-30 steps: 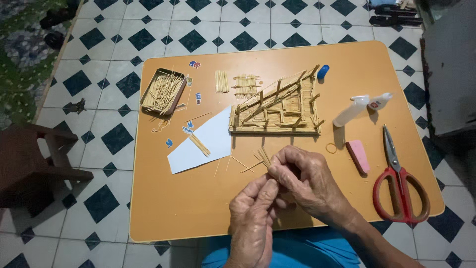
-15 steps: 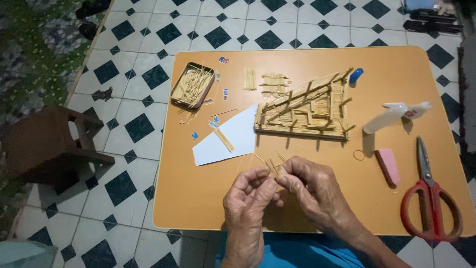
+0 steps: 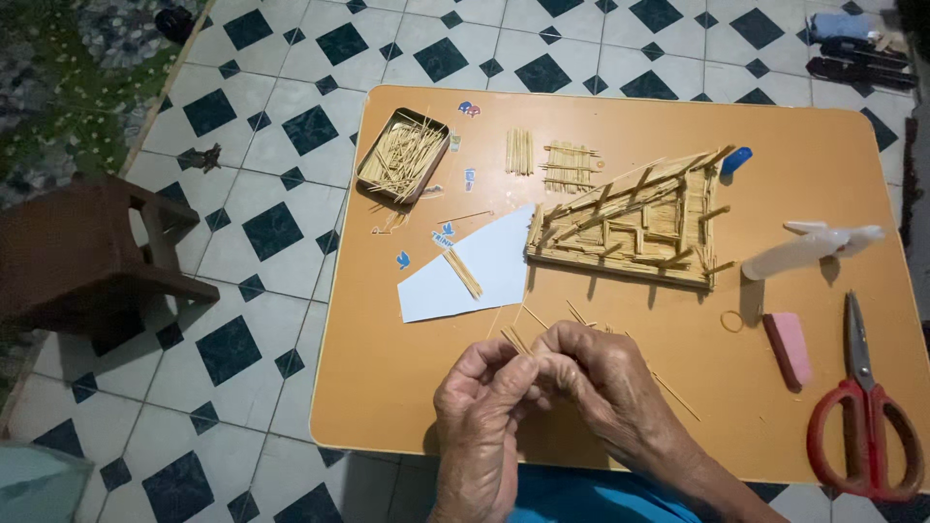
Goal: The person assembles a small wooden craft model using toothpicks, scissors, and glue. They cut toothpicks to size, apply glue, and attach pieces to a partially built triangular frame on a table.
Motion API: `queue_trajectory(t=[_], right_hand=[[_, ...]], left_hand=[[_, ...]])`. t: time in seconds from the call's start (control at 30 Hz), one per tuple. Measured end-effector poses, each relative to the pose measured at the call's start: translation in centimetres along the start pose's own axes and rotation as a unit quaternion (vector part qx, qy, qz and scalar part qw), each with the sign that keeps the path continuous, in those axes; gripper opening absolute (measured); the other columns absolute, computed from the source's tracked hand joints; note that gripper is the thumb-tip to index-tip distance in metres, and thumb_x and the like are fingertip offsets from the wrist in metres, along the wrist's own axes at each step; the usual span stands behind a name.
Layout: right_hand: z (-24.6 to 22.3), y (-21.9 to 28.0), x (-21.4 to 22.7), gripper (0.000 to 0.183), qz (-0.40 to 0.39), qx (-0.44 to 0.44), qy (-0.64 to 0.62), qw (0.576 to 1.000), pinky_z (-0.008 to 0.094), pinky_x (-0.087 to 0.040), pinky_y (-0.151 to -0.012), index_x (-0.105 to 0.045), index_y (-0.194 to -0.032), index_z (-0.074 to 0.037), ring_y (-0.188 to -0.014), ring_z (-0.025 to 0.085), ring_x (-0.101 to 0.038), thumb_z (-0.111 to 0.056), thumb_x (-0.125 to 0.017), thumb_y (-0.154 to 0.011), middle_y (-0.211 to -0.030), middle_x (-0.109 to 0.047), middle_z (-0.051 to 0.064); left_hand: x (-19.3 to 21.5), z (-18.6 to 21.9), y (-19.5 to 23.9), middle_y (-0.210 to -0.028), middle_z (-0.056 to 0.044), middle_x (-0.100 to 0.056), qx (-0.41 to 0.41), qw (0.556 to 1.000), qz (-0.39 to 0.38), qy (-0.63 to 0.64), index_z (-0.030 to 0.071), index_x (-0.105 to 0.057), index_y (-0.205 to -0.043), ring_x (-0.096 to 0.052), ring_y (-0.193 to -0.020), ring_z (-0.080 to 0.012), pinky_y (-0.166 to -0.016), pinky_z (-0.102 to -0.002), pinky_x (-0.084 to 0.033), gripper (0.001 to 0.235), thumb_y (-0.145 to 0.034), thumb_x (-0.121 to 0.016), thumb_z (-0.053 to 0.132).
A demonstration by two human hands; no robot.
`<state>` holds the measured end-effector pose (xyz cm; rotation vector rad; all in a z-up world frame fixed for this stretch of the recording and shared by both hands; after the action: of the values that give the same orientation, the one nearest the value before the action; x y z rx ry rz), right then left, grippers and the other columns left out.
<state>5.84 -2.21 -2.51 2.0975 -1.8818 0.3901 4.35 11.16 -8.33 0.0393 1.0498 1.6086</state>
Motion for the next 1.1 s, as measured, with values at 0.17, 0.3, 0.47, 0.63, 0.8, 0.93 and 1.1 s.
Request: queue_trajectory(t=[0.17,0.3,0.47,0.63,0.8,0.93,1.1], right_hand=[[1.2,-0.9,-0.4,0.027,0.013,-0.031,0.030,0.999,0.030,-0.047,-0.057,-0.072,-0.083,-0.012,-0.061,0.010,-0.059,-0.024,-0.056,-0.102,-0.069,-0.066,-0.003],[1.6,-1.3,-0.7,0.023,0.019,-0.045,0.022,0.999,0.029,-0.050,-0.057,-0.072,-0.085,-0.011,-0.063,0.010,-0.062,-0.020,-0.058,-0.101,-0.069,-0.068,-0.003],[1.3,-2.0,-0.8,0.025,0.018,-0.043,0.040,0.998,0.029,-0.050,-0.058,-0.073,-0.085,-0.013,-0.063,0.009,-0.064,-0.022,-0.056,-0.100,-0.070,-0.070,-0.004],[1.1,-2.8,-0.9,0.027,0.014,-0.067,0.026,0.997,0.029,-0.050,-0.061,-0.073,-0.081,-0.012,-0.063,0.010,-0.064,-0.021,-0.057,-0.101,-0.067,-0.070,-0.004],[0.8,-3.4,-1.2,0.031,-0.011,-0.080,-0.026,0.996,0.028,-0.047,-0.060,-0.070,-0.076,-0.011,-0.063,0.010,-0.061,-0.021,-0.059,-0.103,-0.066,-0.068,-0.003],[0.7,-3.7,-1.2,0.030,-0.009,-0.105,-0.048,0.993,0.028,-0.052,-0.065,-0.075,-0.082,-0.009,-0.069,0.010,-0.067,-0.025,-0.060,-0.102,-0.071,-0.073,-0.001],[1.5,-3.7,-1.9,0.031,-0.025,-0.151,-0.144,0.978,0.028,-0.045,-0.059,-0.072,-0.087,-0.009,-0.064,0.009,-0.058,-0.033,-0.060,-0.102,-0.073,-0.077,0.001]], left_hand=[[-0.4,0.8,-0.7,-0.075,-0.014,-0.061,0.007,1.000,-0.008,0.009,-0.004,-0.067,-0.096,-0.055,-0.061,-0.0206,-0.064,-0.034,-0.052,0.017,-0.086,-0.078,0.004],[-0.6,1.5,-1.1,-0.082,-0.015,-0.064,0.039,0.999,0.010,0.001,-0.004,-0.066,-0.100,-0.056,-0.065,-0.0225,-0.062,-0.037,-0.053,0.019,-0.087,-0.077,0.003],[-0.3,1.4,-1.8,-0.079,-0.014,-0.066,0.034,0.999,0.024,-0.003,-0.004,-0.069,-0.097,-0.054,-0.063,-0.0206,-0.061,-0.035,-0.051,0.017,-0.085,-0.077,0.005],[-0.7,2.6,-1.9,-0.078,-0.014,-0.065,0.052,0.997,0.039,-0.037,-0.005,-0.072,-0.099,-0.052,-0.062,-0.0216,-0.062,-0.035,-0.048,0.019,-0.085,-0.077,0.006],[-0.5,2.9,-2.8,-0.071,-0.010,-0.064,0.032,0.998,0.035,-0.048,-0.003,-0.072,-0.092,-0.051,-0.056,-0.0186,-0.058,-0.030,-0.043,0.010,-0.085,-0.076,0.003],[-0.6,3.8,-3.1,-0.063,-0.011,-0.059,0.031,0.996,0.042,-0.074,-0.003,-0.070,-0.085,-0.051,-0.052,-0.0194,-0.057,-0.032,-0.042,0.015,-0.084,-0.079,0.009],[-0.2,3.4,-4.0,-0.061,-0.006,-0.052,-0.006,0.998,0.015,-0.065,-0.001,-0.070,-0.081,-0.042,-0.054,-0.0150,-0.056,-0.027,-0.031,0.018,-0.082,-0.081,0.013]])
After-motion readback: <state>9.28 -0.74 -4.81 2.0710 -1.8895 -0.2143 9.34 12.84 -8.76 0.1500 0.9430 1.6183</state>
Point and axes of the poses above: each hand's wrist, its own y-axis away from the middle knuckle, its own x-axis out of the back of the hand, z = x × y, the point moved 7 cm from there along -y, towards the middle knuckle
